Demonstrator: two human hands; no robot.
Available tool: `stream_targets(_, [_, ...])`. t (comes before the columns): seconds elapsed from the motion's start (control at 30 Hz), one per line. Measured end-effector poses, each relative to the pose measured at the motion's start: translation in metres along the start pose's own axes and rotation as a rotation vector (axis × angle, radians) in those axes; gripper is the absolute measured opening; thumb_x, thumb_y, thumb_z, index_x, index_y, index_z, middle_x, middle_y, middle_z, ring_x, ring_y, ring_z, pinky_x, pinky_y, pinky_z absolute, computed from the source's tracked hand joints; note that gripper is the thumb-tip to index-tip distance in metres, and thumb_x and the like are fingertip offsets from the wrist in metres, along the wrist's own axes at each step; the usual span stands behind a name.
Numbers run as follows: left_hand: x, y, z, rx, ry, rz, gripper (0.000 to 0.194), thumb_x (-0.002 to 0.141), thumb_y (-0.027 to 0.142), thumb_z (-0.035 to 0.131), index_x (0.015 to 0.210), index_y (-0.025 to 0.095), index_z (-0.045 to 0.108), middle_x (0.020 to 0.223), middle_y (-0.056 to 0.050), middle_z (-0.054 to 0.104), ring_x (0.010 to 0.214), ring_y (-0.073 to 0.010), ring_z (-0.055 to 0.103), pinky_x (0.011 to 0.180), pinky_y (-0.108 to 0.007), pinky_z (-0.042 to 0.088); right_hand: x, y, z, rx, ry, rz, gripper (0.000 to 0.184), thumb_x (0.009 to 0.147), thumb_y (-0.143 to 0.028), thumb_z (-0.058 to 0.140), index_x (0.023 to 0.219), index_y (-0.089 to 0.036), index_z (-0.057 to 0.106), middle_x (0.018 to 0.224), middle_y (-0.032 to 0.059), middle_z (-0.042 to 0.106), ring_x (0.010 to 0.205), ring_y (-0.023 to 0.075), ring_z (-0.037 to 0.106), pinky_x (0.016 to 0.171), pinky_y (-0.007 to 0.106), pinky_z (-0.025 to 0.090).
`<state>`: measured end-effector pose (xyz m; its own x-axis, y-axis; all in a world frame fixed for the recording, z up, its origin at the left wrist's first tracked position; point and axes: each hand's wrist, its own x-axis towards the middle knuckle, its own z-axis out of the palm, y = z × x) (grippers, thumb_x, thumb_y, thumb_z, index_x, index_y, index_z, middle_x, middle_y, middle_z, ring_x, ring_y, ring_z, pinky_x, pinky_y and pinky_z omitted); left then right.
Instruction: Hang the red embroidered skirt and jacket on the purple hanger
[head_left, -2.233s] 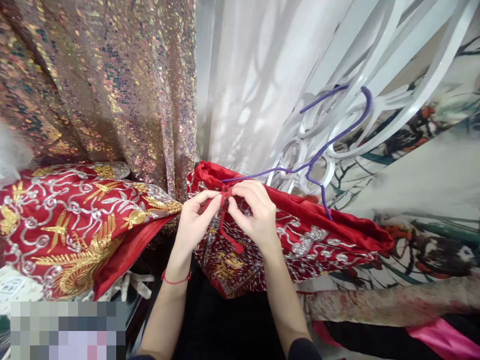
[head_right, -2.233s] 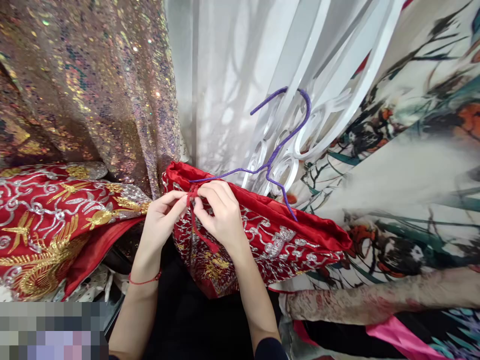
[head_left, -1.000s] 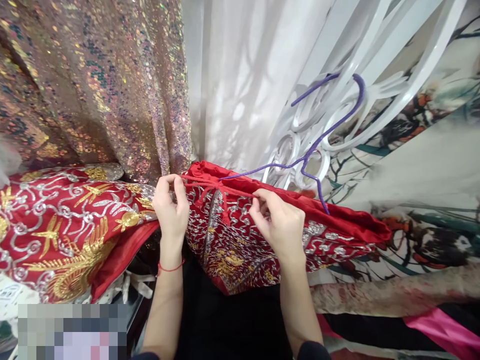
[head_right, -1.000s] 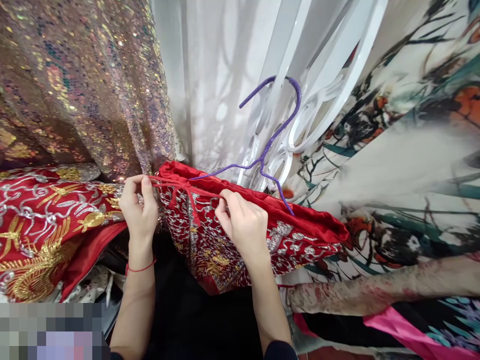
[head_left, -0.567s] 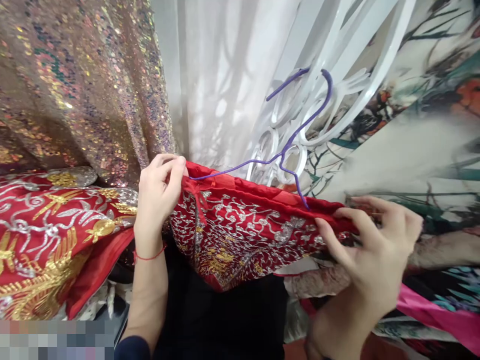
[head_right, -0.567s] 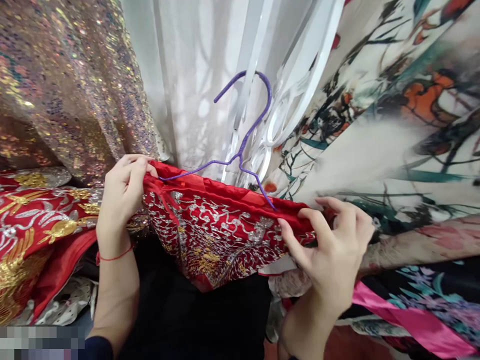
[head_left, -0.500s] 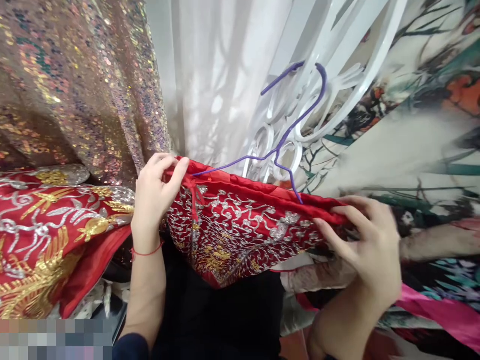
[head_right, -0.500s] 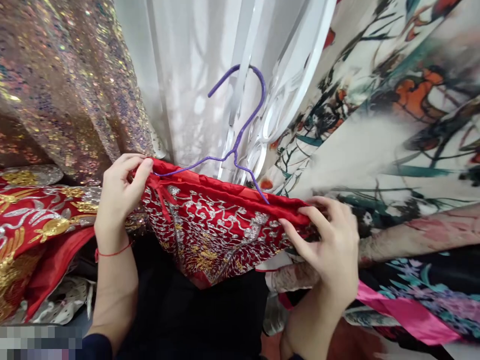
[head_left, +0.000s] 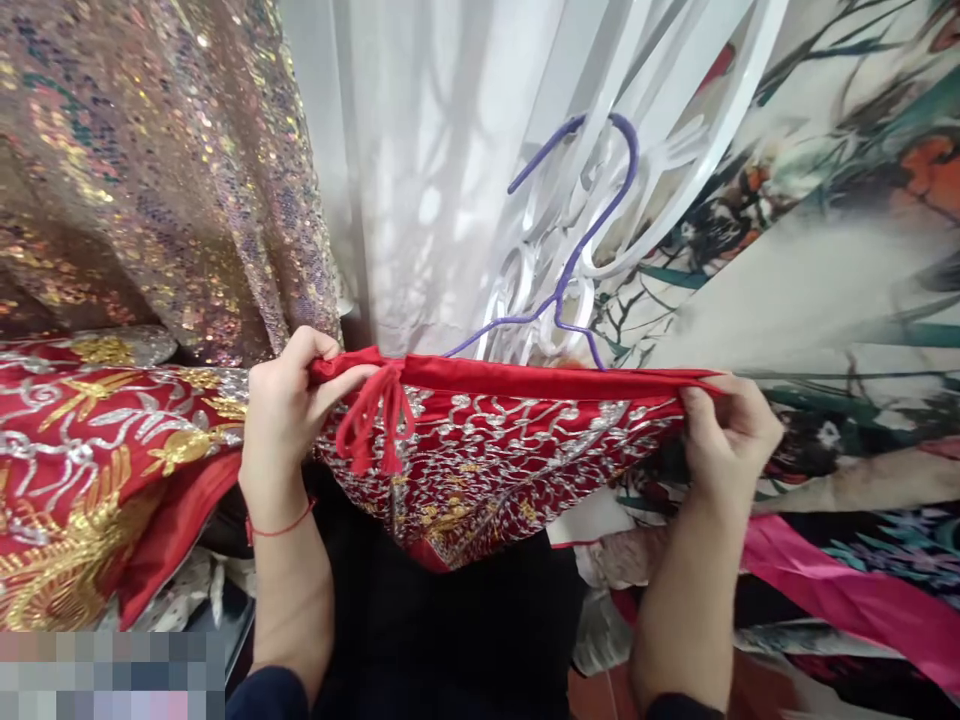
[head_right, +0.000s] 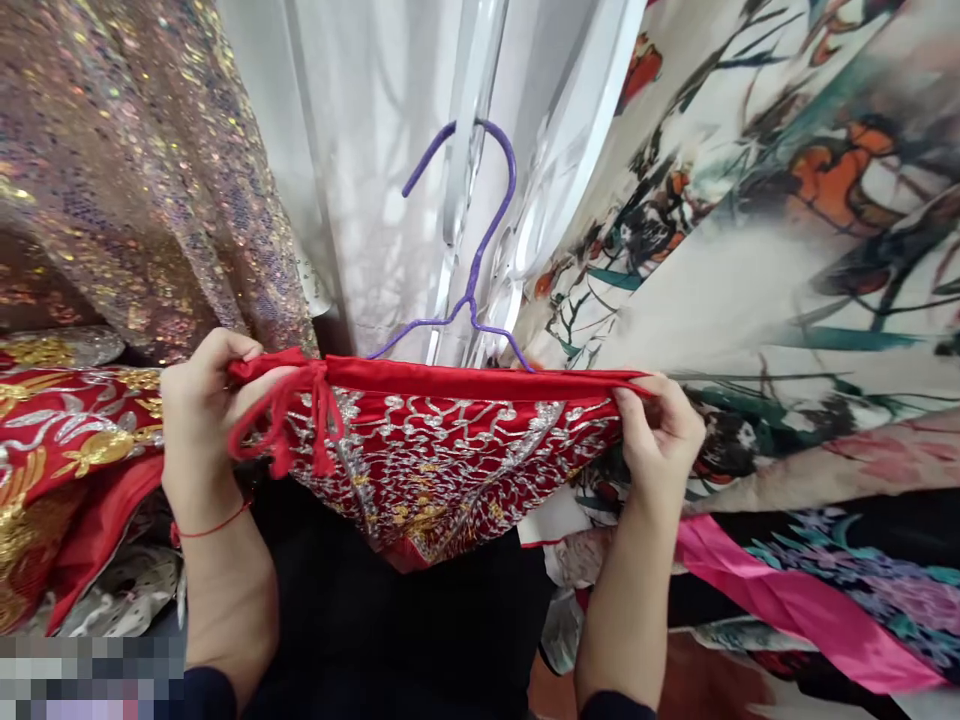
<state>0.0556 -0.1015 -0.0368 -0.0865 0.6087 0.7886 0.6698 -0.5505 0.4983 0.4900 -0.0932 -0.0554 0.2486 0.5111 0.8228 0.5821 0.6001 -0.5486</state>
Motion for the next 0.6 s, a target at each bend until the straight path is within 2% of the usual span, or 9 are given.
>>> stream_targets(0.1, [-0.006,0.003,0.002,0.001,0.074,-0.043,0.033,0.083,0.046,0.075,0.077,0.022,0.054,0.060,0.007,0.050,0.049,-0.0076,0.036,0.047,-0.023,0.030,0.000,0.005,0.013,-0.128,0.034,0.000,0.020,0.088,-0.043,0.070,0.082,-0.025,0.068,0.073,0.0002,0.062,0.065,0.0167,0.056,0.064,0.031,0.047])
stream_targets(0.27, [0.003,-0.008,0.021,-0.093,0.057,-0.150,0.025,0.082,0.041,0.073,0.083,0.022,0.056,0.067,0.006,0.054,0.056,-0.0086,0.042,0.054,-0.024,0.035,-0.006,0.004,0.034,-0.268,0.037,-0.041,0.032,0.094,-0.050,0.057,0.086,-0.020,0.064,0.082,0.0035,0.064,0.079,0.0202,0.062,0.079,0.036,0.051])
stream_targets(0.37, [0.007,-0.012,0.027,-0.181,0.011,-0.178,0.023,0.085,0.041,0.070,0.092,0.023,0.058,0.076,0.003,0.059,0.061,-0.0097,0.049,0.058,-0.024,0.041,-0.016,-0.003,0.041,-0.327,0.147,-0.104,0.028,0.094,-0.047,0.061,0.090,-0.019,0.063,0.084,0.0052,0.062,0.080,0.0218,0.062,0.079,0.038,0.051])
stream_targets(0.47, [0.004,-0.012,0.025,-0.243,-0.024,-0.187,0.030,0.084,0.037,0.073,0.107,0.024,0.059,0.091,0.000,0.066,0.073,-0.0116,0.060,0.069,-0.025,0.048,-0.028,-0.014,0.047,-0.272,0.313,-0.137,0.030,0.090,-0.041,0.068,0.107,-0.017,0.061,0.099,0.0097,0.060,0.089,0.0251,0.063,0.081,0.041,0.053])
stream_targets(0.53, [-0.001,-0.011,0.026,-0.277,0.016,-0.196,0.033,0.088,0.036,0.070,0.115,0.024,0.057,0.095,-0.001,0.068,0.081,-0.0130,0.065,0.075,-0.027,0.051,-0.034,-0.020,0.050,-0.238,0.382,-0.146,0.034,0.089,-0.039,0.069,0.114,-0.019,0.058,0.107,0.0116,0.058,0.095,0.0271,0.063,0.084,0.043,0.053])
stream_targets(0.6, [-0.004,-0.011,0.029,-0.291,0.090,-0.212,0.031,0.092,0.036,0.066,0.118,0.023,0.055,0.093,0.000,0.067,0.081,-0.0130,0.065,0.077,-0.028,0.051,-0.035,-0.024,0.052,-0.242,0.401,-0.126,0.030,0.089,-0.038,0.069,0.112,-0.021,0.058,0.104,0.0101,0.057,0.093,0.0269,0.062,0.086,0.045,0.053])
